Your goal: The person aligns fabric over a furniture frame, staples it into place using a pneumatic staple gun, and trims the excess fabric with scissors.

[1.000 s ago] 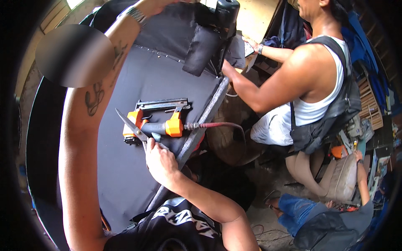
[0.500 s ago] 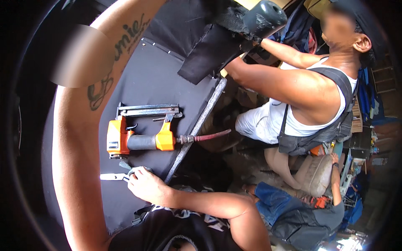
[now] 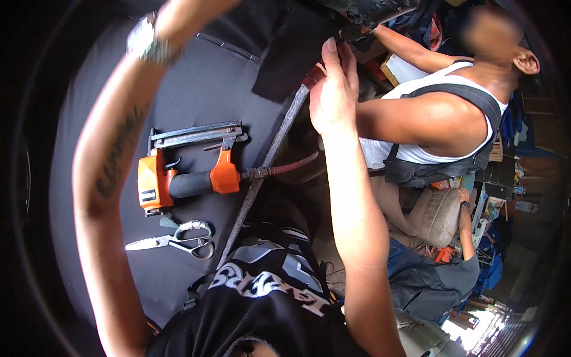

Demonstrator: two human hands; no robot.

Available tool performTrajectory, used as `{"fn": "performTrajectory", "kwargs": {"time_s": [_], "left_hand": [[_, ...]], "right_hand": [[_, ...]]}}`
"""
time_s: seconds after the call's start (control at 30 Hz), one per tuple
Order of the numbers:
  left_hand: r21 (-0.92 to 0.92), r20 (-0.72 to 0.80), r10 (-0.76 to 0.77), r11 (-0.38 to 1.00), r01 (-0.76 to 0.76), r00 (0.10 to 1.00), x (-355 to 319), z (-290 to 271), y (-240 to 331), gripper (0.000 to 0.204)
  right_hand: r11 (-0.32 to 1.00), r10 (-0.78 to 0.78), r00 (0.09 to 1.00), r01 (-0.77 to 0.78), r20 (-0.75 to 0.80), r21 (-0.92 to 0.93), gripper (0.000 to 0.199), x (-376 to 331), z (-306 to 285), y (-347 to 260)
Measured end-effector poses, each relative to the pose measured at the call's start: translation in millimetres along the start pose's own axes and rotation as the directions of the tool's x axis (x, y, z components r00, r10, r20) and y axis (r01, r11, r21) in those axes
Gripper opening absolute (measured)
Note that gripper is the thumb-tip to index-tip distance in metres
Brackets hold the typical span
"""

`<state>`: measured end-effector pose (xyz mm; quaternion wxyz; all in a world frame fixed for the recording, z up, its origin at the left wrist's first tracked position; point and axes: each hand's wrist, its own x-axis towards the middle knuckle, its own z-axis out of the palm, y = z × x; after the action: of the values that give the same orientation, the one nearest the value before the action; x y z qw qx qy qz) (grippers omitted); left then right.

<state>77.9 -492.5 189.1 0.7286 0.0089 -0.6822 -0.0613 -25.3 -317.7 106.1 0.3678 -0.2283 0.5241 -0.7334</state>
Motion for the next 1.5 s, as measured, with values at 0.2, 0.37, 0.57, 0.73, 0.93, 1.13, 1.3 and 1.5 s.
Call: {"fn": "performTrajectory", "kwargs": {"time_s": [0.2,0.37,0.57,0.73,0.93,1.13,1.3,1.5], "left_hand": [[0.019,0.413,-0.641,0.716,0.698,0.647,-109,-52,60,0.067],[0.012,0.689,-0.724,0.047,0.999,0.025,-98,-32,58,0.073],[0.141,0.771,-0.489,0.756,0.640,0.408,-70,-43,26,0.034],[0.189,0.793,-0.488,0.766,0.615,0.364,-47,-51,32,0.040],[0.135,0.832,-0.500,0.604,0.786,0.242,-38,-53,30,0.037],[0.099,0.775,-0.619,0.312,0.945,0.123,-79,-41,28,0.047],[0.238,0.765,-0.644,0.306,0.922,0.016,-62,-35,56,0.058],[0.193,0.856,-0.500,0.072,0.979,-0.132,-71,-29,58,0.047]], "right_hand": [[0.993,-0.061,0.997,0.067,-0.056,0.102,0.039,-12,22,9],[0.995,0.034,0.999,-0.031,0.034,-0.090,0.037,-14,19,19],[0.837,-0.390,0.918,0.383,0.065,-0.390,0.025,-86,11,37],[0.466,-0.188,0.559,0.774,0.808,-0.428,0.027,-153,6,72],[0.437,-0.011,0.396,0.828,0.918,-0.352,0.024,-179,49,81],[0.044,0.241,0.315,0.942,0.918,-0.334,0.038,-235,78,106],[0.029,0.247,0.362,0.925,0.899,-0.380,0.043,-261,80,125],[0.338,0.455,0.413,0.740,0.789,-0.582,0.029,-221,71,103]]}}
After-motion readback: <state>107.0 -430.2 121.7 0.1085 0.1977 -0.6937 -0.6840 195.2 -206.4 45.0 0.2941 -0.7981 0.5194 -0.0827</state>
